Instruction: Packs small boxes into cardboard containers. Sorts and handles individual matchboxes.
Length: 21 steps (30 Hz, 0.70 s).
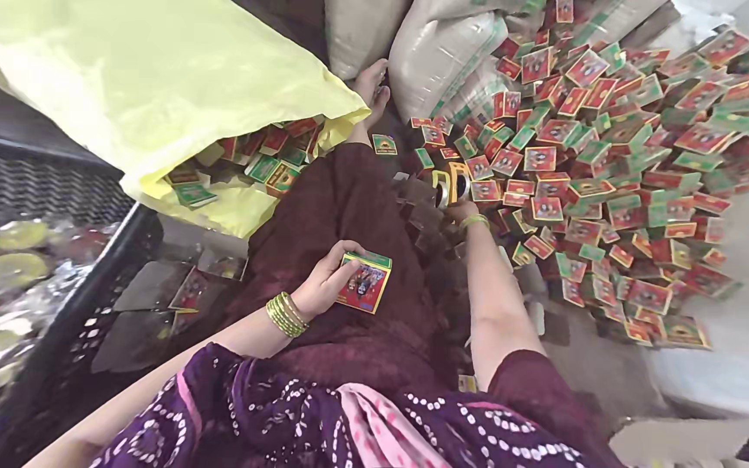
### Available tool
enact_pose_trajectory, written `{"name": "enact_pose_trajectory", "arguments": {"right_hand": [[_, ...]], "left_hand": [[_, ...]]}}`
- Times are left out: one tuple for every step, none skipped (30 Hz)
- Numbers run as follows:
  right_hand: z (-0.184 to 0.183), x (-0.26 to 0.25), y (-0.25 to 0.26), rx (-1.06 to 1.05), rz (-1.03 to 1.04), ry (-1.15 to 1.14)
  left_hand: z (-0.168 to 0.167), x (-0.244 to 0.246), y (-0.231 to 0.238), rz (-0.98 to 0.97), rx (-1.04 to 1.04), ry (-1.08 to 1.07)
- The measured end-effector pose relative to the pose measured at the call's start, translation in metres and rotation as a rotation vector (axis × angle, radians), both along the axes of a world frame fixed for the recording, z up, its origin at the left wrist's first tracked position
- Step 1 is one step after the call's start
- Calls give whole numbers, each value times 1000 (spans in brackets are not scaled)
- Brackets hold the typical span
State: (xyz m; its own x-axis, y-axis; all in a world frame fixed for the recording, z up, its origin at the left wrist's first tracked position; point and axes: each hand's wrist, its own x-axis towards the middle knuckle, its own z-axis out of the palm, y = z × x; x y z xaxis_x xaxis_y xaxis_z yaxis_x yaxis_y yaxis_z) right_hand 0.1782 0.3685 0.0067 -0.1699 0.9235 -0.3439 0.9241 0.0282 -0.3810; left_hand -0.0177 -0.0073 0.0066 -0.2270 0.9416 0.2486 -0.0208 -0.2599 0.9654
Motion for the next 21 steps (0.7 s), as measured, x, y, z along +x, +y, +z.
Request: {"name": "enact_pose_trajectory", "arguments": {"right_hand": [[3, 0, -2, -6, -26, 6], [7, 0, -5, -21, -51, 18], [9, 1, -6, -43, -95, 71], [10, 2, -6, -59, -153, 154], [15, 3, -10, -79, -208, 239], [20, 5, -14, -93, -244, 292], [23, 9, -18, -97, -252, 325], [26, 14, -21, -97, -229, 302], [31, 17, -25, -112, -180, 225], [38, 18, -32, -136, -123, 155], [41, 19, -39, -145, -76, 89], [40, 18, -45, -150, -75, 61], [39, 16, -50, -157, -118, 82], [38, 15, -54, -159, -149, 81], [35, 15, -53, -155, -161, 72], [30, 16, -51, -153, -162, 59], [26, 17, -50, -149, -162, 52], [24, 18, -50, -140, -161, 43], [25, 18, -53, -125, -154, 17], [28, 17, -56, -117, -147, -11], [30, 16, -58, -117, -134, -40]], "left_hand": [[0, 0, 0, -1, 3, 6], [0, 0, 0, -1, 7, 14], [1, -1, 0, 2, 8, 23], [1, -1, 0, 6, 9, 29], [2, -1, -1, 11, 7, 33], [3, 0, -2, 14, 2, 36], [4, 0, -2, 17, -7, 43], [4, 0, -3, 20, -11, 52], [5, 0, -3, 21, -10, 56], [4, 0, -3, 24, -6, 52], [4, 1, -3, 24, -3, 48], [4, 1, -3, 24, 0, 47], [5, 1, -4, 24, 2, 47], [5, 2, -4, 24, 5, 49], [5, 2, -4, 27, 11, 51], [5, 2, -5, 32, 16, 55], [6, 2, -6, 34, 20, 57], [6, 2, -6, 39, 22, 58], [6, 2, -6, 45, 16, 61], [7, 2, -6, 50, 10, 61], [8, 2, -6, 53, 7, 62]]}}
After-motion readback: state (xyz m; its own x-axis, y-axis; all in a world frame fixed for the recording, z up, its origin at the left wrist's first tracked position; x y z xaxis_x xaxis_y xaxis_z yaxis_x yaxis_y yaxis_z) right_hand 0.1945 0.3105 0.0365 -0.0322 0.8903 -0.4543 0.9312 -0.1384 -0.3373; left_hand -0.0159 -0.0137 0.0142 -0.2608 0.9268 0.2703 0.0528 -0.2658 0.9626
